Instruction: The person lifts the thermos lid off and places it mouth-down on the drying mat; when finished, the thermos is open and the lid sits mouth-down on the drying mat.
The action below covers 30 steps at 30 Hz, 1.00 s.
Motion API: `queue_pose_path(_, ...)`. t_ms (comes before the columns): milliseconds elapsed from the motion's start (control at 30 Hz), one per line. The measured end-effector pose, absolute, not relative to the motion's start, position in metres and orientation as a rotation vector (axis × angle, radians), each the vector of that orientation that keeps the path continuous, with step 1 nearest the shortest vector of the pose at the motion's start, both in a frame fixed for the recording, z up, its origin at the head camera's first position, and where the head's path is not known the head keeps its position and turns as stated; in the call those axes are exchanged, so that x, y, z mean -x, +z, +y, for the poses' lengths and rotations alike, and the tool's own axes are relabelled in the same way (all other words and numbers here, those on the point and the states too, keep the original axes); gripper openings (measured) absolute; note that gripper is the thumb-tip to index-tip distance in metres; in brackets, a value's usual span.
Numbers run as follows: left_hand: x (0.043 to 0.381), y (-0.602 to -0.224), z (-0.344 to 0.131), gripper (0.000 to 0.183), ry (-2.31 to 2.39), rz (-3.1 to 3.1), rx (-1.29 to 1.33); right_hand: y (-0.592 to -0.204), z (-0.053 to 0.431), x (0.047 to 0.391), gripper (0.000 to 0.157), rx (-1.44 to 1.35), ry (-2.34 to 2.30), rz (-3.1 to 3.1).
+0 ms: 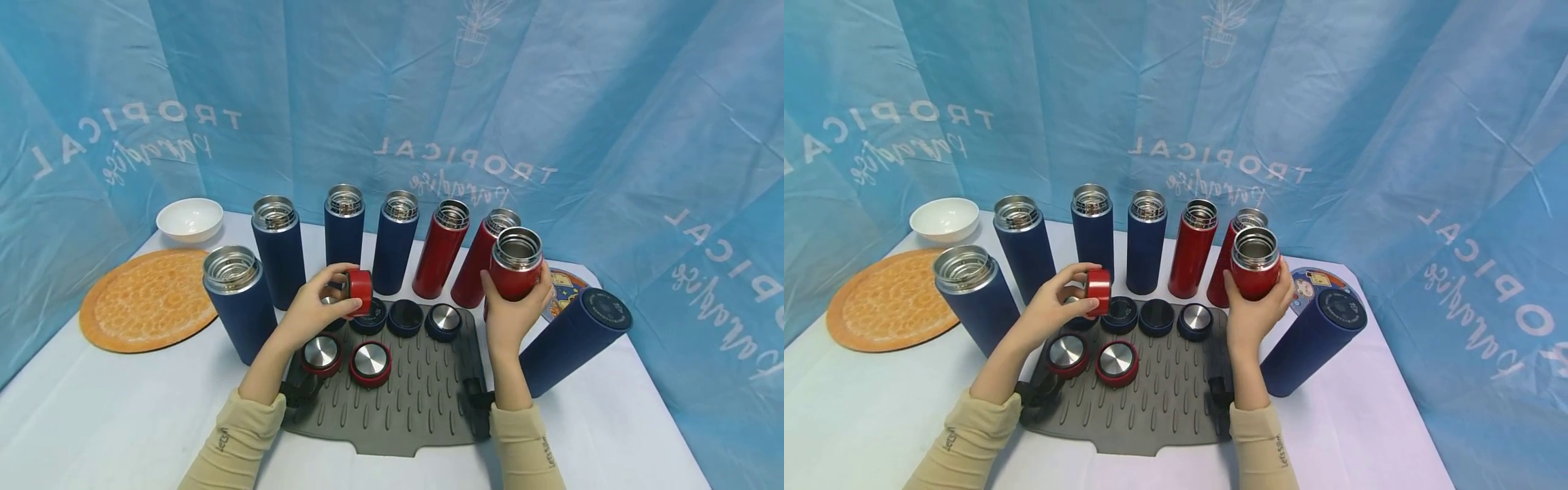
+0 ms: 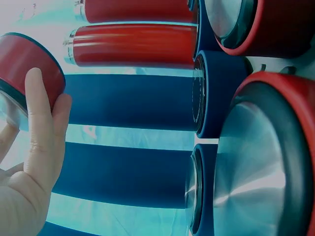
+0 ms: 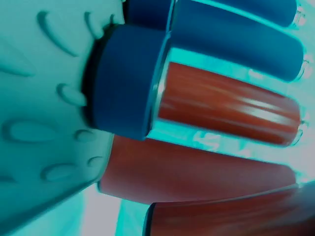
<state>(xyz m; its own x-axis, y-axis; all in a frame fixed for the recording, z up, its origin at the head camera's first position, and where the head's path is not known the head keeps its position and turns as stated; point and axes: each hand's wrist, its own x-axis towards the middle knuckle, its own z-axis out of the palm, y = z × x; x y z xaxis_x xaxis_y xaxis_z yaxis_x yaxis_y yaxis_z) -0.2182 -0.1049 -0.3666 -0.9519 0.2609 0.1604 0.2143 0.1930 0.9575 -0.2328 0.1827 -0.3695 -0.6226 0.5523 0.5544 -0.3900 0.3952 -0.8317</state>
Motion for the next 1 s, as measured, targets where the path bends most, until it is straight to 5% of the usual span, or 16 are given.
queue_pose_path(1000, 0.216, -0.370, -0.095, 0.062, 1.681, 2.489, -0.674, -0.388, 0.201, 0.245, 0.095, 0.554, 1.703, -1.684)
